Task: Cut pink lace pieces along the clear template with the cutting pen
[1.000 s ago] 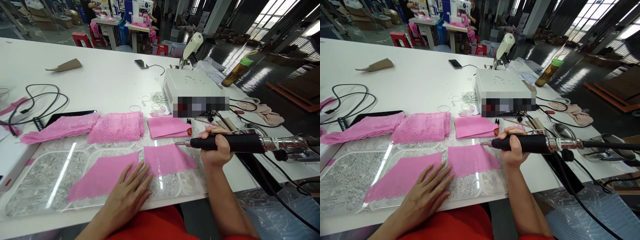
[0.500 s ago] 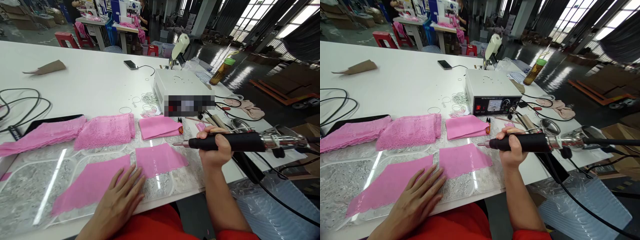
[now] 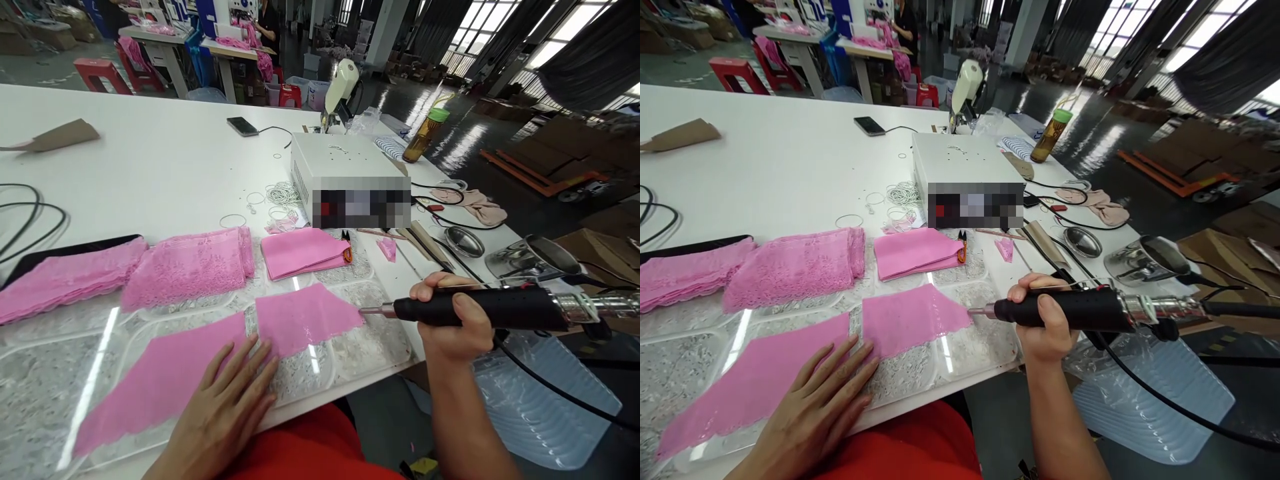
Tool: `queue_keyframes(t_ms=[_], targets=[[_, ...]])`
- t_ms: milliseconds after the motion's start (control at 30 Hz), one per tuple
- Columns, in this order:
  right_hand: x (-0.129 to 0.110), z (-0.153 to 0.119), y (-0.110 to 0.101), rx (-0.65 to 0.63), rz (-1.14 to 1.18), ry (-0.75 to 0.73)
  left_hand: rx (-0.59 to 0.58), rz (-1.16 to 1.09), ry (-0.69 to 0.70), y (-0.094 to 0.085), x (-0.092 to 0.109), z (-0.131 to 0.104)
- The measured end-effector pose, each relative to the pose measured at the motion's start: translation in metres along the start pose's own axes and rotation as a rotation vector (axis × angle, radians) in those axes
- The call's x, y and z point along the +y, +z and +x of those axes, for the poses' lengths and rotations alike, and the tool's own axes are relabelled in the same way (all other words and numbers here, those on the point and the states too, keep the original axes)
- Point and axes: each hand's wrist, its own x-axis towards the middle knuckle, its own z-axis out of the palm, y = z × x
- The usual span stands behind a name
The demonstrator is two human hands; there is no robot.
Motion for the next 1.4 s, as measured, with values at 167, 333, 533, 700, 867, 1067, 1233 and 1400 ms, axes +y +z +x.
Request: queue_keyframes(t_ms=[167, 333, 533, 700, 867, 1067, 1233, 1400], targets=[[0.002, -0.001, -0.001, -0.019, 0.005, -0.013, 0.003, 0.011, 0.014, 0.0, -0.001, -0.001], [0.004, -0.002, -0.003, -0.078, -0.02, -0.05, -0.004, 0.017, 0.011, 0.0, -0.001, -0.002], [0.003, 0.0, 0.001, -0.105, -0.02, -0.068, 0.002, 0.026, 0.02, 0.0, -0.001, -0.003], [0.009, -0.002, 0.012, -0.107, 0.034, -0.093, 0.001, 0.028, 0.025, -0.002, -0.001, -0.001], [0.017, -0.004, 0.019, -0.156, 0.052, -0.104, -0.028, 0.039, 0.03, -0.004, -0.002, -0.001], [0.019, -0.004, 0.021, -0.183, 0.063, -0.119, -0.012, 0.049, 0.023, -0.001, -0.001, -0.002], [0.018, -0.003, 0.021, -0.21, 0.047, -0.122, -0.005, 0.056, 0.023, -0.001, -0.001, -0.003], [0.019, -0.002, 0.027, -0.213, 0.052, -0.113, -0.001, 0.071, 0.028, -0.003, -0.001, -0.003]])
